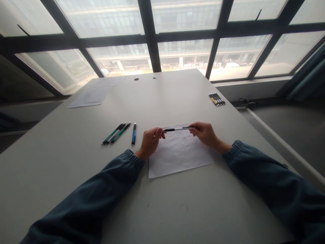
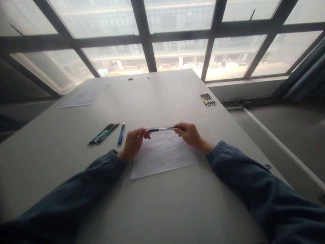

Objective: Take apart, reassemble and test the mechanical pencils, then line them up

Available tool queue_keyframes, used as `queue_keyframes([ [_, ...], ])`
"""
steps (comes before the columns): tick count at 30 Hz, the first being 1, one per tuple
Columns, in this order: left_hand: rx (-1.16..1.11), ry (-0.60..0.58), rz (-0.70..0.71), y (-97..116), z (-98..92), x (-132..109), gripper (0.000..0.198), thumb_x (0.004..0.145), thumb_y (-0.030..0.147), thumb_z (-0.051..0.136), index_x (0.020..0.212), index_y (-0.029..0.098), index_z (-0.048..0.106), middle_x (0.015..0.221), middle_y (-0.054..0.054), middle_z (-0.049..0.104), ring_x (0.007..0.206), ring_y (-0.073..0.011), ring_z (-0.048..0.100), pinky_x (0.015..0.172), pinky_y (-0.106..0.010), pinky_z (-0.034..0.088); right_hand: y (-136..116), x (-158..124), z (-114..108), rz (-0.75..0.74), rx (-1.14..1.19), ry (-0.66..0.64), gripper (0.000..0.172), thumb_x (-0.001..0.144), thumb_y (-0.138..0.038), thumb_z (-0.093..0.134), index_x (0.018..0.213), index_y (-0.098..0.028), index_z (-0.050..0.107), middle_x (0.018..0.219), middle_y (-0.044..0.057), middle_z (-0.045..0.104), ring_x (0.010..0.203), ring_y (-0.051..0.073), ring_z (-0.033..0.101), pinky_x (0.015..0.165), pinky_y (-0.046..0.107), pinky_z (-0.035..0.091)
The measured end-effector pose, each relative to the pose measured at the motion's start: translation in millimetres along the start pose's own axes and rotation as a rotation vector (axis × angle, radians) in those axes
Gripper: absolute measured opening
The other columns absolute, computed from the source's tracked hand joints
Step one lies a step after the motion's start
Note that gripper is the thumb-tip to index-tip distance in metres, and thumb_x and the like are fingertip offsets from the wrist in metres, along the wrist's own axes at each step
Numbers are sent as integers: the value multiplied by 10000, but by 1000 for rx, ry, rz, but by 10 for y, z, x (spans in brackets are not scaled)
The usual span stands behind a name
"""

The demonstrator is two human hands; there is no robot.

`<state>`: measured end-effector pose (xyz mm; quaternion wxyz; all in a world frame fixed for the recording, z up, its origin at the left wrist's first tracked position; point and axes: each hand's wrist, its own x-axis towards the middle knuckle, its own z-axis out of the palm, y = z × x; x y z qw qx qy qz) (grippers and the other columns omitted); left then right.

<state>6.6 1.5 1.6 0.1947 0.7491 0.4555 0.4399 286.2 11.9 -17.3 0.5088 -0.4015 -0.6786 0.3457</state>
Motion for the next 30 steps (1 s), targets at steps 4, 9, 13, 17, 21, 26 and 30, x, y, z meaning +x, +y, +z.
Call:
queue_keyframes([
  [4, -24, 26, 24, -12, 11, 21, 433, 970, 536, 548, 1209, 195, 666, 868, -44, 761, 724, -145, 649, 685, -257, 485, 16, 9, -6, 9, 10, 48, 264, 861, -437, 729, 852, -173, 728, 651, 17, 669, 535, 121, 566, 519, 255, 457],
  [9, 24, 134, 160, 0, 25, 30, 357, 876, 398, 741, 1170, 214, 660, 930, -27, 751, 730, -123, 648, 722, -260, 491, 4, 8, 0, 20, 13, 40, 311, 849, -470, 731, 859, -159, 721, 637, 17, 666, 522, 117, 558, 505, 246, 454],
  [13, 44, 153, 224, 20, 25, 31, 203, 898, 305, 722, 1075, 210, 692, 870, -18, 732, 727, -128, 642, 693, -264, 495, -1, 5, 6, 19, 22, 34, 311, 851, -460, 729, 852, -149, 717, 627, 15, 659, 517, 112, 552, 505, 240, 450],
  [17, 49, 137, 252, 29, 16, 36, 74, 908, 268, 703, 939, 202, 716, 821, -19, 704, 736, -139, 628, 682, -271, 493, -10, -2, 2, 37, 31, 23, 326, 845, -474, 730, 862, -149, 719, 618, 14, 654, 510, 114, 547, 495, 240, 444],
  [21, 56, 143, 238, 24, 11, 40, 89, 907, 284, 707, 921, 197, 719, 795, -16, 694, 734, -143, 622, 682, -273, 494, -29, -10, -4, 42, 43, 0, 319, 859, -467, 715, 844, -148, 718, 607, 11, 641, 504, 110, 539, 485, 234, 433],
  [26, 93, 117, 219, 16, 10, 32, 123, 927, 300, 673, 899, 186, 709, 772, -18, 694, 711, -144, 620, 672, -270, 497, -28, -7, -5, 32, 45, -10, 316, 878, -463, 694, 840, -149, 710, 612, 9, 631, 506, 106, 528, 486, 231, 424],
  [30, 139, 88, 245, -13, 7, 21, 149, 950, 323, 640, 913, 187, 688, 781, -20, 701, 713, -149, 625, 681, -278, 498, -10, -4, -14, 30, 38, -16, 336, 885, -482, 681, 824, -152, 702, 617, 12, 632, 508, 107, 528, 486, 233, 422],
])
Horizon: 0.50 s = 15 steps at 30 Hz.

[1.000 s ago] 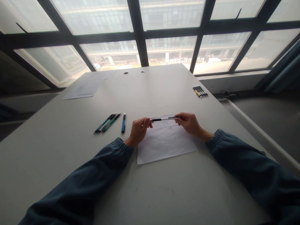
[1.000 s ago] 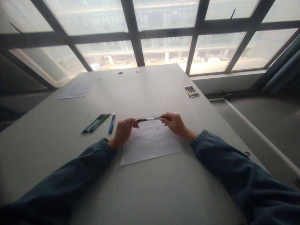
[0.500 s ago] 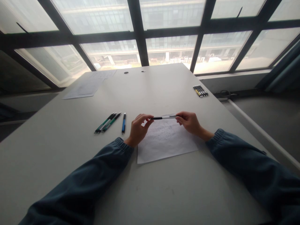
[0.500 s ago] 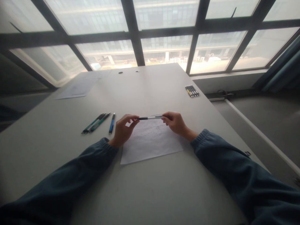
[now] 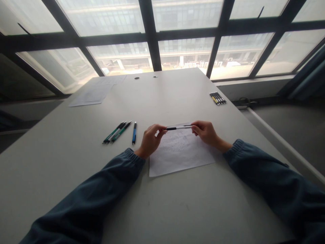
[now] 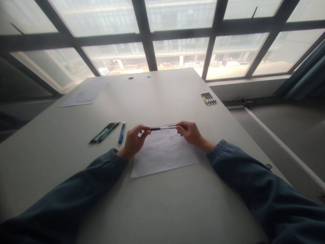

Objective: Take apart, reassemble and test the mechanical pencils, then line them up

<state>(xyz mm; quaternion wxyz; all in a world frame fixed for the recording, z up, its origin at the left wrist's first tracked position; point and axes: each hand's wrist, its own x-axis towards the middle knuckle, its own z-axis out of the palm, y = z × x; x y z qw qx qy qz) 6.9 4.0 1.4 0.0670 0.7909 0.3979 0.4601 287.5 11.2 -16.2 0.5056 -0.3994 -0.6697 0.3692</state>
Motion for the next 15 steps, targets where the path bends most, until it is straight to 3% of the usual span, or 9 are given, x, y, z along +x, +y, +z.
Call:
queue_keyframes([
  [5, 49, -34, 80, -26, -17, -2, 168, 981, 341, 592, 931, 191, 647, 799, -22, 675, 742, -159, 620, 699, -291, 484, 17, -2, -8, 2, -7, -6, 338, 885, -487, 678, 838, -154, 710, 623, 14, 641, 506, 108, 532, 482, 233, 421],
  [9, 57, -95, 132, -31, -35, 4, 269, 1025, 309, 490, 803, 189, 583, 733, -22, 609, 680, -152, 551, 661, -291, 444, 19, -2, 10, 22, 5, -3, 343, 841, -498, 721, 871, -156, 722, 609, 8, 640, 499, 114, 535, 483, 243, 440],
  [15, 27, -140, 89, -33, -43, -8, 402, 1050, 360, 420, 713, 186, 554, 658, -11, 562, 608, -139, 510, 615, -282, 411, 14, -5, 28, 34, 30, 10, 354, 820, -504, 738, 889, -157, 721, 612, 10, 649, 497, 117, 541, 480, 248, 453],
])
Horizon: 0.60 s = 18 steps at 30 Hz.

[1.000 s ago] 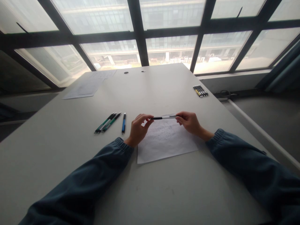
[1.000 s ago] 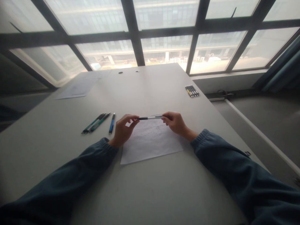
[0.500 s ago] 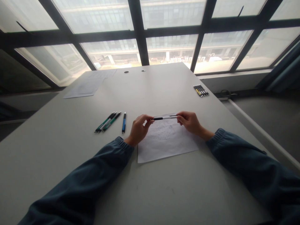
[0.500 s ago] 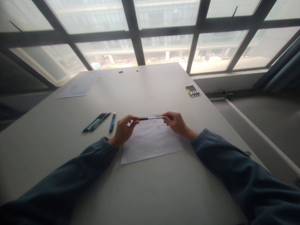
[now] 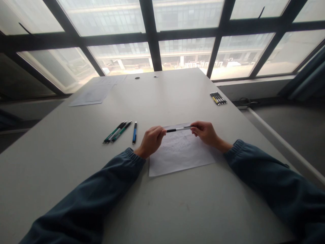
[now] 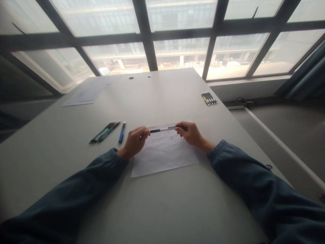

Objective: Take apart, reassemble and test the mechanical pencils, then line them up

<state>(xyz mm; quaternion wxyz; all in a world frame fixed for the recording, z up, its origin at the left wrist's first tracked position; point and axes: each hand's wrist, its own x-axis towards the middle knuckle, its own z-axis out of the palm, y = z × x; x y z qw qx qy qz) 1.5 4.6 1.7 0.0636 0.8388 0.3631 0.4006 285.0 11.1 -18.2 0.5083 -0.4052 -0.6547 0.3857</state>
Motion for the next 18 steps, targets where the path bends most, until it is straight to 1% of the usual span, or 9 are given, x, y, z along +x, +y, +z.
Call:
queue_keyframes([
  [2, -26, -20, -25, 0, 3, 1, 425, 1055, 392, 399, 749, 181, 605, 677, -21, 605, 632, -145, 555, 647, -286, 443, 1, 0, -2, -1, -5, 4, 358, 821, -508, 737, 888, -157, 721, 609, 9, 648, 495, 118, 540, 477, 247, 452],
  [4, -53, -15, -53, -3, 10, 5, 382, 1046, 427, 422, 898, 178, 672, 778, -42, 672, 711, -158, 615, 700, -293, 483, 6, 1, -7, -9, -22, 10, 349, 831, -501, 731, 887, -157, 720, 609, 8, 646, 499, 118, 543, 481, 247, 453],
  [6, -69, 18, -76, -10, 21, 8, 320, 1018, 448, 497, 1090, 189, 671, 903, -54, 709, 791, -166, 647, 747, -299, 511, 15, 4, -12, -24, -39, 23, 332, 843, -486, 724, 886, -156, 717, 613, 8, 648, 504, 117, 547, 492, 247, 457],
  [8, -69, 62, -80, -19, 35, 10, 321, 969, 444, 602, 1181, 205, 638, 972, -51, 716, 816, -163, 651, 772, -301, 522, 24, 6, -17, -39, -50, 44, 319, 852, -473, 719, 886, -156, 712, 619, 8, 651, 507, 115, 550, 501, 246, 460],
  [11, -52, 110, -44, -25, 50, 10, 313, 915, 388, 698, 1164, 211, 632, 981, -44, 710, 819, -158, 646, 787, -304, 526, 34, 7, -18, -43, -53, 70, 318, 858, -472, 714, 898, -156, 709, 624, 9, 653, 512, 116, 553, 502, 247, 461],
  [15, -34, 120, -12, -11, 49, 19, 135, 954, 310, 639, 1034, 204, 664, 893, -38, 689, 812, -163, 636, 770, -312, 530, 34, 4, -17, -36, -60, 73, 339, 852, -493, 718, 895, -157, 711, 627, 11, 656, 518, 121, 558, 508, 253, 467],
  [18, -30, 112, -19, 1, 43, 28, 115, 966, 304, 615, 977, 203, 670, 867, -38, 682, 797, -165, 629, 750, -312, 531, 28, 5, -19, -31, -70, 73, 350, 851, -503, 716, 897, -156, 711, 623, 11, 654, 520, 123, 558, 508, 255, 468],
])
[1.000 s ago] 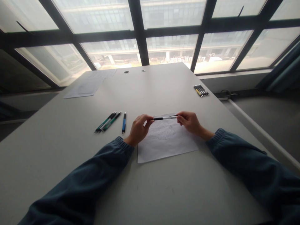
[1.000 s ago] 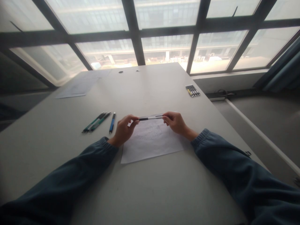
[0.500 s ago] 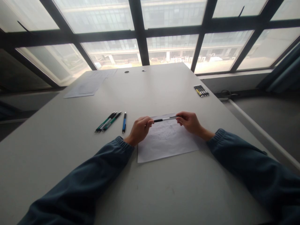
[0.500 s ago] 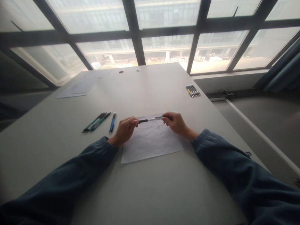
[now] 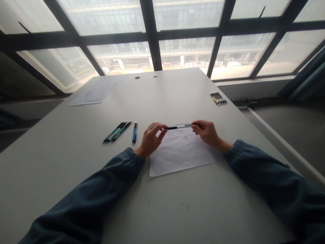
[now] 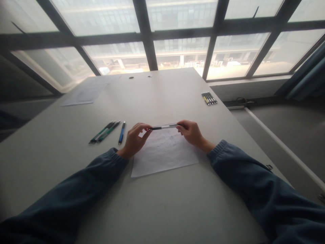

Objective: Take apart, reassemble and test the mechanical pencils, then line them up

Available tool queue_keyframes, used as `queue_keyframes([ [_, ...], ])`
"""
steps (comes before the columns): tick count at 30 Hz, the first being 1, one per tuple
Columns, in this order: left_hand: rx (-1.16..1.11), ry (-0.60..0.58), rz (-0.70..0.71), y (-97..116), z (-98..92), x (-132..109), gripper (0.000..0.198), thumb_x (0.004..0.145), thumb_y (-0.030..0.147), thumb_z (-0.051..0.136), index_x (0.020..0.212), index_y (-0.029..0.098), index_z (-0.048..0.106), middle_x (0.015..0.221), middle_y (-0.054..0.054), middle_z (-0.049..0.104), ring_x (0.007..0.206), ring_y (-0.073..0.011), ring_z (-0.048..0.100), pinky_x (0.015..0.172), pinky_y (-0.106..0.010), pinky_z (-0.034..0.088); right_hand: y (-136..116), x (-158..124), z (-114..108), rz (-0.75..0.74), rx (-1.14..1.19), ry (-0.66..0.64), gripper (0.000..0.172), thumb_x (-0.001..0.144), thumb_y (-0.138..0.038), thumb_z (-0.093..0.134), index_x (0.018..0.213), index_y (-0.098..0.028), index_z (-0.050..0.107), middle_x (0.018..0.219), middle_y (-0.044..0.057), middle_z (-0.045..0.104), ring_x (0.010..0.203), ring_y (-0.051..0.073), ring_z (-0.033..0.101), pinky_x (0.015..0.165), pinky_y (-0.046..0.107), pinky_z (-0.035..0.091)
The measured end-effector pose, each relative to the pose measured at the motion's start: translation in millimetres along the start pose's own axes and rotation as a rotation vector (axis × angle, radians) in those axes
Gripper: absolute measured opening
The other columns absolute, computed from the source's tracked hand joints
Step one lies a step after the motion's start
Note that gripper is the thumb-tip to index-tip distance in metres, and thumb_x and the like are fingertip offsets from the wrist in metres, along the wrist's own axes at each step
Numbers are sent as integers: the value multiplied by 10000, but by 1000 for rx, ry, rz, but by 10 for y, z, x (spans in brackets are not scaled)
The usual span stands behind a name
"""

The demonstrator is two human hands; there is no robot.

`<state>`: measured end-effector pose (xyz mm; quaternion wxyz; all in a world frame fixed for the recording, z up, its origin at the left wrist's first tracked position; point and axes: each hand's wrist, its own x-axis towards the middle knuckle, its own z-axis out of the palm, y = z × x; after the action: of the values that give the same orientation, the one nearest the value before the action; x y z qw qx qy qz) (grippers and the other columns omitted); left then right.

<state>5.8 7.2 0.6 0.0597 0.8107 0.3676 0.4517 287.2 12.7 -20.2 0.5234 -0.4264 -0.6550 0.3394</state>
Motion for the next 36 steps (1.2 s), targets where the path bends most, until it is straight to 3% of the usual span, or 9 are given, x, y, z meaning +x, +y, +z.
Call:
queue_keyframes([
  [10, 1, -10, 0, 15, 3, 8, 86, 964, 276, 618, 972, 200, 657, 849, -26, 667, 776, -154, 616, 738, -295, 509, -65, 3, 1, 3, 54, -9, 294, 828, -431, 749, 899, -152, 692, 638, 11, 665, 521, 116, 569, 506, 251, 474],
  [18, 8, -41, 0, 3, 8, 14, 120, 961, 311, 617, 950, 199, 660, 816, -30, 656, 763, -162, 613, 725, -306, 505, -161, -5, 2, 13, 156, -105, 302, 811, -397, 761, 970, -161, 658, 705, 13, 672, 571, 116, 591, 527, 242, 489],
  [21, -3, -59, 9, -7, 13, 7, 132, 964, 320, 613, 946, 199, 664, 826, -34, 663, 761, -161, 617, 730, -305, 504, -136, -2, -5, 27, 119, -116, 365, 826, -430, 748, 1053, -150, 696, 678, 1, 650, 545, 101, 543, 505, 230, 453],
  [24, -11, -74, 14, -18, 17, -3, 144, 967, 328, 608, 944, 200, 671, 827, -36, 668, 761, -162, 621, 733, -307, 503, -136, 2, -8, 27, 70, -102, 376, 854, -491, 707, 1003, -147, 746, 639, 9, 644, 523, 103, 516, 492, 240, 439],
  [31, -14, -104, -1, -28, 14, -15, 277, 995, 390, 552, 842, 192, 670, 768, -46, 667, 721, -167, 612, 692, -303, 485, -169, 4, -17, -90, 55, -137, 272, 872, -410, 716, 983, -174, 794, 741, 38, 674, 595, 119, 572, 549, 260, 467],
  [36, -22, -126, -17, -6, -2, -7, 407, 1014, 428, 509, 711, 192, 643, 670, -32, 656, 659, -159, 613, 666, -293, 469, -132, -1, -18, -95, 78, -150, 268, 875, -392, 722, 1021, -181, 798, 798, 49, 674, 615, 119, 581, 546, 262, 481],
])
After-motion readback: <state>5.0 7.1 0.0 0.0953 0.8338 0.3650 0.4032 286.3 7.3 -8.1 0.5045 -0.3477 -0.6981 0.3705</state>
